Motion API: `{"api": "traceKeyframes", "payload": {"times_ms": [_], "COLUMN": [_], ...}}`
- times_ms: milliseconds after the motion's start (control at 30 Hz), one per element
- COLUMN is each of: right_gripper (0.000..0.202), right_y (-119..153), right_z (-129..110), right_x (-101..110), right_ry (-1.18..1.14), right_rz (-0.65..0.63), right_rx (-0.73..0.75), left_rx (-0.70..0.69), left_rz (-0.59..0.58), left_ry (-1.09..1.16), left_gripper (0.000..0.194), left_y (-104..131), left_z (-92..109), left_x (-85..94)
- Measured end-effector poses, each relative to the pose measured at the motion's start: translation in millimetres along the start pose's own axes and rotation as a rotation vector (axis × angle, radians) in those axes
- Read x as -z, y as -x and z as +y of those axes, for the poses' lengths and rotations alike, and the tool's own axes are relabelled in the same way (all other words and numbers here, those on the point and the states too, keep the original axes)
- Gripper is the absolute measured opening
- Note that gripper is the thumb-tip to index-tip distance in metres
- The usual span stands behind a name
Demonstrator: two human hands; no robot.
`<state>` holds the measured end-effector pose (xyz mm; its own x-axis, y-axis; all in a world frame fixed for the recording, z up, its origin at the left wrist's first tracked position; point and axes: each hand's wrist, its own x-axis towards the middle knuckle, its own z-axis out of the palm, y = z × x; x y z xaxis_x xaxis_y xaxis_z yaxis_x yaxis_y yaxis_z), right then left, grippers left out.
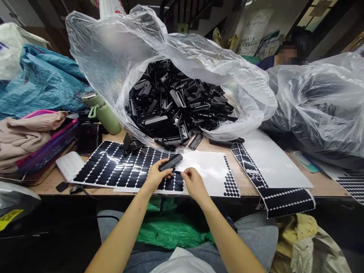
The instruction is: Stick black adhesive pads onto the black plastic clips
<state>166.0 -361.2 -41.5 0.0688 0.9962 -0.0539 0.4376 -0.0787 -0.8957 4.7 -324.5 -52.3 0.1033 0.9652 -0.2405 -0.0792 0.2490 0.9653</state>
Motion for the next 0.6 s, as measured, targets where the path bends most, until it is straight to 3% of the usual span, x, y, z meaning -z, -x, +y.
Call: {"api": "traceKeyframes", "payload": {"times_ms": [133,233,333,600], "right_gripper": [0.014,0.012,0.012,0.011], "right_y": [12,19,24,31], "right_z": [-21,-39,-46,-42], "right_x": [36,48,47,49], "right_ry": [-0.143,-0.123,-0.098,-0.063], "right_rz": [-0.08,-0.204,-0.265,-0.227], "right_rx": [0.061,0.108,0.086,0.023], "left_rx": [0.026,0.033,0.036,0.05], "left_rz": [-0.229,-0.32,-0.356,-0.387], "left_ry": [-0.043,-0.05,-0.067,-0.079], "left_gripper": [0.06,0.055,0.051,0.053], "left_y": [24,39,46,49], "left_z": [17,30,37,32], "left_x": [-3.3,-15.2,-26.2,-33.0]}}
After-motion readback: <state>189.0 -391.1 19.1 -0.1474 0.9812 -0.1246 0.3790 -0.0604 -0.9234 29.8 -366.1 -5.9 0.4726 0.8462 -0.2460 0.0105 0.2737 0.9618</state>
